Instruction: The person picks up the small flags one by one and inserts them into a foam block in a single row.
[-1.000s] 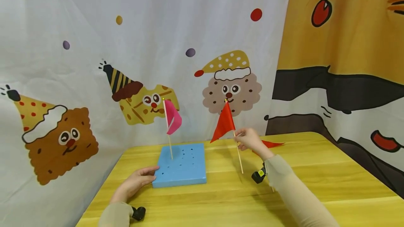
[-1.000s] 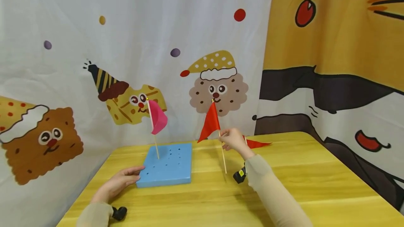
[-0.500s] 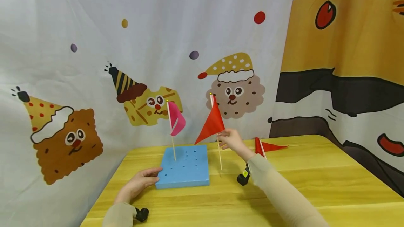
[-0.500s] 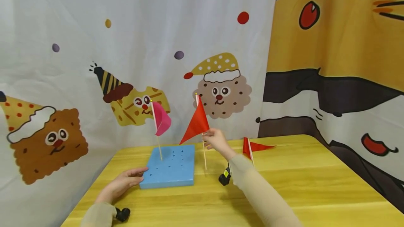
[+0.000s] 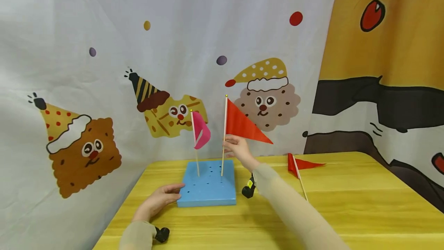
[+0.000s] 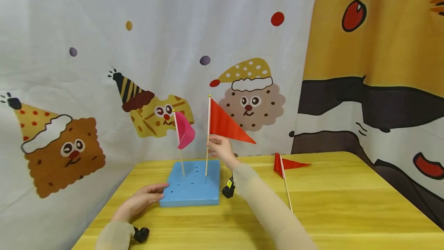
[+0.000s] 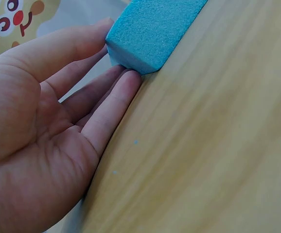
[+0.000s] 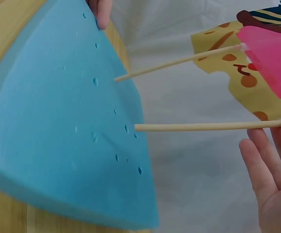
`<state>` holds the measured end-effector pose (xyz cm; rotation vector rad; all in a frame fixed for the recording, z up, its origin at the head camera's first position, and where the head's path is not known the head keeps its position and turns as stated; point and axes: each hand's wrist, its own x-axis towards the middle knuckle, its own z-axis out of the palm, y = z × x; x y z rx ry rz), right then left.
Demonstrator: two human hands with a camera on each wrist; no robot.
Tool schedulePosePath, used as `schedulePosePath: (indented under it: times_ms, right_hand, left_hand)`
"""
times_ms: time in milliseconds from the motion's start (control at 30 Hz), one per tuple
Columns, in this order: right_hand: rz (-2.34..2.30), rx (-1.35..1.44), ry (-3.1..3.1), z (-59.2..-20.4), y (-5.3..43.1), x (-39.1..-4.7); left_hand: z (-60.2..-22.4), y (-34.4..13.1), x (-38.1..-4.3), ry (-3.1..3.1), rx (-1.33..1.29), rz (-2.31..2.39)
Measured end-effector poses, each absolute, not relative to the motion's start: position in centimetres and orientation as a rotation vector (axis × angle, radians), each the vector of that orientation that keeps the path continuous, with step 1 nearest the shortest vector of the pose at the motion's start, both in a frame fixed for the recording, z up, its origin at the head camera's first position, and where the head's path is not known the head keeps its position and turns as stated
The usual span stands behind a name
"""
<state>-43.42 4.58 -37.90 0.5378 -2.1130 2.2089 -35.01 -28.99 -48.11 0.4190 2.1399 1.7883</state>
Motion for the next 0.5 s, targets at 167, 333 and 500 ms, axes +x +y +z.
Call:
schedulePosePath:
  times_ms: [167,333,500]
  right_hand:
    - [2.209,0.502,-2.102,-37.9,2.9,-43.9]
    - [2.22,0.498,-2.119,-37.7,1.8,-44.0]
    - [2.21,0.53,-2.141,-38.2,0.8,-44.4]
  left_hand:
    - [-48.1,-28.9,-35.0,2.135,0.427,1.796]
    - [-48.0,-28.8,-35.0,2.127,0.419,1.8]
    - [-48.0,-28.8,-34.9,2.125,0.407,1.81]
